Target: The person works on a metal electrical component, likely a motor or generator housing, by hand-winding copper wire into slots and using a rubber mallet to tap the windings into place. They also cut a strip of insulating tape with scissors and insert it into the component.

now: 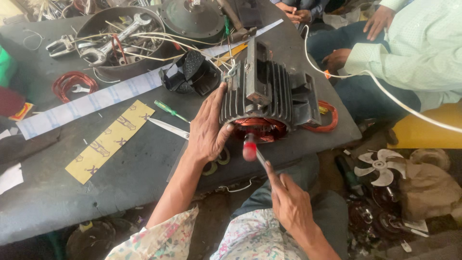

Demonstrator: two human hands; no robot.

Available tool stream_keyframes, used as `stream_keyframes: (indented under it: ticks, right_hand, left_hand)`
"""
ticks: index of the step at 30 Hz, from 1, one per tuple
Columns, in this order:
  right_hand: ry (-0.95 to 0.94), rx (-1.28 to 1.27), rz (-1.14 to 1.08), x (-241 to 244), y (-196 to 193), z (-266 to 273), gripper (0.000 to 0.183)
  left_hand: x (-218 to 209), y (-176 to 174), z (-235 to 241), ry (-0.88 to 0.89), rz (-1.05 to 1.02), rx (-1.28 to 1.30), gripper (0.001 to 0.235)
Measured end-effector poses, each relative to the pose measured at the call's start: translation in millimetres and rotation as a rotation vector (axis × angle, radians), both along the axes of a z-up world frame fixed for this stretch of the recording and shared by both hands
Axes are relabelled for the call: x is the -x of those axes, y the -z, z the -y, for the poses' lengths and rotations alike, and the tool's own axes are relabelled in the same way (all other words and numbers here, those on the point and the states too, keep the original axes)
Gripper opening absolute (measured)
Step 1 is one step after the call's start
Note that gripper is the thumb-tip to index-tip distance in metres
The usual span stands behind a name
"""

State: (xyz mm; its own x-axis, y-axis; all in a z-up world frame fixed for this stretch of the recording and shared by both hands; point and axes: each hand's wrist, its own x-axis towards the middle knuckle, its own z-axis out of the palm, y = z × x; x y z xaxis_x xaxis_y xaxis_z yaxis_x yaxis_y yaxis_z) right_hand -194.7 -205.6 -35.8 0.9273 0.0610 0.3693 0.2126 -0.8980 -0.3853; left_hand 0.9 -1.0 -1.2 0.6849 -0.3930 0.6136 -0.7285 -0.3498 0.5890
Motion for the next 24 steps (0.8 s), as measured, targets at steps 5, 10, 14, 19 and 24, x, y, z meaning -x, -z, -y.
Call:
stream_keyframes:
  ticks: [5,10,14,19,24]
  right_hand:
    - [-0.009,-0.182,-0.123,12.6,-3.6,4.6,0.062]
    - [0.030,-0.369,-0.102,47.4,1.6,34.4,0.054]
    - [0.221,-0.526,-0.072,59.0,-5.0,65.5,0.055]
    - [0.389,-0.568,-0.099,43.2,-40.5,94.8,0.065]
    - [0.347,-0.400,-0.122,-11.3,-76.1,109.1,0.073]
  left_hand:
    - [-0.9,-2.8,-2.1,0.002,0.017,0.000,0.094]
    - [-2.5,-5.1,4.9,-0.043,-0.041,0.014,0.100]
    - [-0.2,-17.0,13.7,-0.080,-0.152,0.112,0.100]
    - [-1.6,-22.7,24.0,-0.170,-0.387,0.202,0.093]
    - [-35.0,-3.8,16.5,-0.274,-0.556,0.219,0.084]
